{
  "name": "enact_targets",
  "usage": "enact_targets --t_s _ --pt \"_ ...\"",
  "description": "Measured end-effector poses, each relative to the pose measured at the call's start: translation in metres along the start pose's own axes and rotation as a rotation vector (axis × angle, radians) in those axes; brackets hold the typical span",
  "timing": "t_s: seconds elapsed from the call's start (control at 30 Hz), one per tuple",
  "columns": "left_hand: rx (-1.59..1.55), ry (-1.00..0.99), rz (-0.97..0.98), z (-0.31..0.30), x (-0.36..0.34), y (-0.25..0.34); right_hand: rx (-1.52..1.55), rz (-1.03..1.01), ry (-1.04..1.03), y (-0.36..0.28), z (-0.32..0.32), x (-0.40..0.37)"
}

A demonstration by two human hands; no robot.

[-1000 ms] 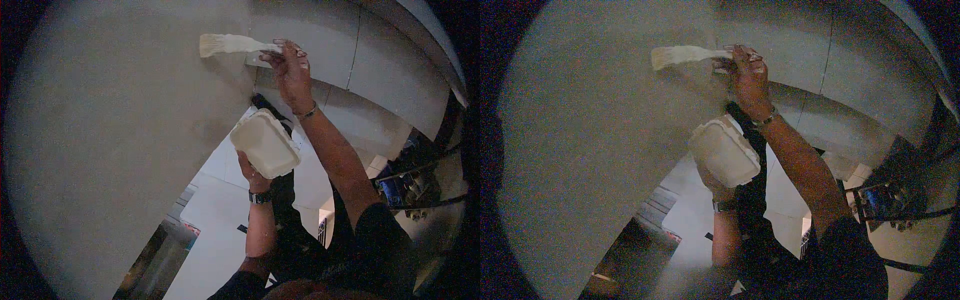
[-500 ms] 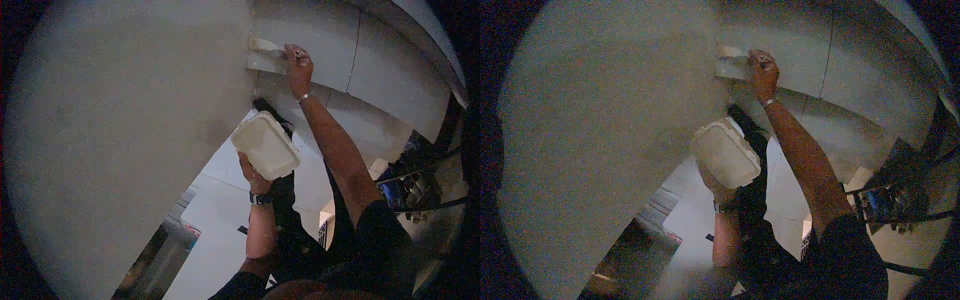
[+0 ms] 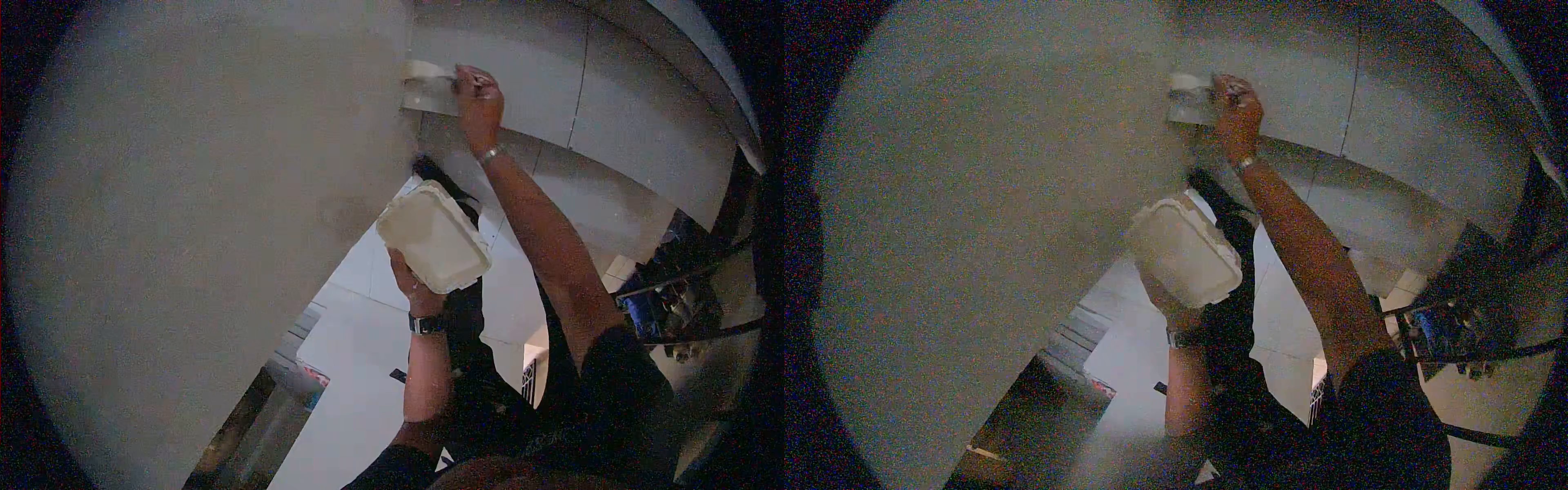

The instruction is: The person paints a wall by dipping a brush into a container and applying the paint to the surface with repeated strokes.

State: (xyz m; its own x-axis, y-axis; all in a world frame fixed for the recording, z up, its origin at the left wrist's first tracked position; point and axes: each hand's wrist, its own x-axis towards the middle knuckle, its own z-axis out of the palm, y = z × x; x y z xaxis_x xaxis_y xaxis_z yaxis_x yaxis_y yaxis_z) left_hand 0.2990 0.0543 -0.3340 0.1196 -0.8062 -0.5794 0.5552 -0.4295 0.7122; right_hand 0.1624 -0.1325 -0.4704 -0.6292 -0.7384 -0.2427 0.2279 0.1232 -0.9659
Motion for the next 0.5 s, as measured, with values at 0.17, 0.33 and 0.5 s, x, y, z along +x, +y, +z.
enact_targets --t_s 0.17,0.33,0.5 --pt "-0.134 0.007 -0.055 -0.004 -0.004 0.0 -0.084 0.051 -0.164 -0.039 0.009 -0.005" --pt "-0.197 -0.08 -0.08 -0.003 -0.003 0.0 0.502 0.082 -0.325 -0.103 -0.001 -0.016" --pt "-0.079 0.04 -0.002 0.002 -0.001 -0.001 0.468 0.043 -0.327 -0.079 -0.01 -0.014"
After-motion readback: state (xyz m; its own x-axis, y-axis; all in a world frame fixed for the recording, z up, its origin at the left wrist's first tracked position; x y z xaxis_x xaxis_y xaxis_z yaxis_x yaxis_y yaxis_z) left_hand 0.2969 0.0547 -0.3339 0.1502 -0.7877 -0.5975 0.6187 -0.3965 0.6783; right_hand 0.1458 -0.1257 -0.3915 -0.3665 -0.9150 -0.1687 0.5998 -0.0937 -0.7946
